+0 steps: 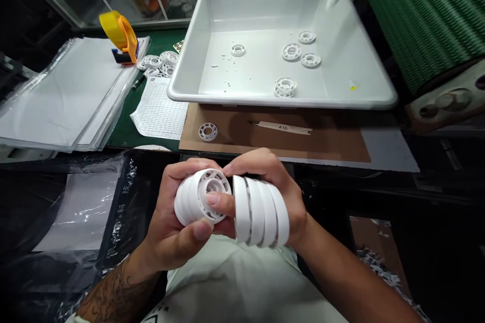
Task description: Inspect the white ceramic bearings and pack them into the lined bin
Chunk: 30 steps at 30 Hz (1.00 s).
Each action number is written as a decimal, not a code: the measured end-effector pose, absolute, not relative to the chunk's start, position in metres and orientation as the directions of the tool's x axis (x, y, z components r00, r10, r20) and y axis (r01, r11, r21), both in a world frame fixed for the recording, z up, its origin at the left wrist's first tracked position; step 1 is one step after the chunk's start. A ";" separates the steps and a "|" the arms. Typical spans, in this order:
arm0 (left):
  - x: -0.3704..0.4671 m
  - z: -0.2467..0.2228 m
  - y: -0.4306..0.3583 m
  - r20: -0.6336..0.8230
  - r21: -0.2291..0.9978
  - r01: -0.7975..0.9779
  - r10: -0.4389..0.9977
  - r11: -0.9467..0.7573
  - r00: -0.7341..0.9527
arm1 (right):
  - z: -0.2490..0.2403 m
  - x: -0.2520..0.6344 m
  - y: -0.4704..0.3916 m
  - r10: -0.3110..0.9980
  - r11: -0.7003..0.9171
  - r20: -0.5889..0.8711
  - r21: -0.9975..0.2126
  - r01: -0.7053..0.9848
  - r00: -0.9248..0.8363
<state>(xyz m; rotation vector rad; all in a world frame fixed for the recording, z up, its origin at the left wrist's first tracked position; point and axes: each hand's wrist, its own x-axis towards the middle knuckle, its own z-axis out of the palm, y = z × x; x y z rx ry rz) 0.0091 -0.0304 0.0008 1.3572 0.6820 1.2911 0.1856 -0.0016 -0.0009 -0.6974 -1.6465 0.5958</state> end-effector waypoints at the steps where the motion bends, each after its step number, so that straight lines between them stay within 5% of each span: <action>1: 0.009 0.001 -0.030 0.318 0.929 -0.272 0.917 -0.251 0.239 | -0.002 0.186 -0.001 0.708 0.706 0.695 -0.694 0.142 -0.126; 6: 0.009 0.001 -0.029 0.295 0.919 -0.334 0.927 -0.210 0.230 | -0.003 0.198 0.009 0.590 0.808 0.771 -0.560 0.184 -0.239; 9: 0.006 -0.001 -0.029 0.173 0.940 -0.331 0.948 -0.079 0.266 | -0.001 0.202 0.014 0.616 0.769 0.698 -0.633 0.087 -0.365; 13: 0.004 -0.004 -0.025 0.074 0.896 -0.440 0.954 0.065 0.291 | -0.003 0.202 0.019 0.823 0.492 0.529 -0.846 -0.207 -0.207; 16: 0.005 -0.004 -0.023 0.055 0.861 -0.497 0.953 0.106 0.298 | -0.011 0.202 0.025 0.947 0.192 0.297 -0.829 -0.525 -0.124; 18: 0.005 -0.004 -0.022 0.062 0.851 -0.513 0.951 0.108 0.304 | -0.015 0.203 0.027 0.961 0.059 0.206 -0.804 -0.592 -0.185; 23: 0.007 -0.006 -0.021 0.111 0.848 -0.527 0.952 0.059 0.284 | -0.014 0.200 0.023 0.931 0.167 0.310 -0.830 -0.533 -0.191; 30: 0.007 -0.002 -0.022 0.093 0.836 -0.540 0.946 0.095 0.310 | -0.004 0.205 0.013 0.783 0.540 0.542 -0.836 -0.098 -0.306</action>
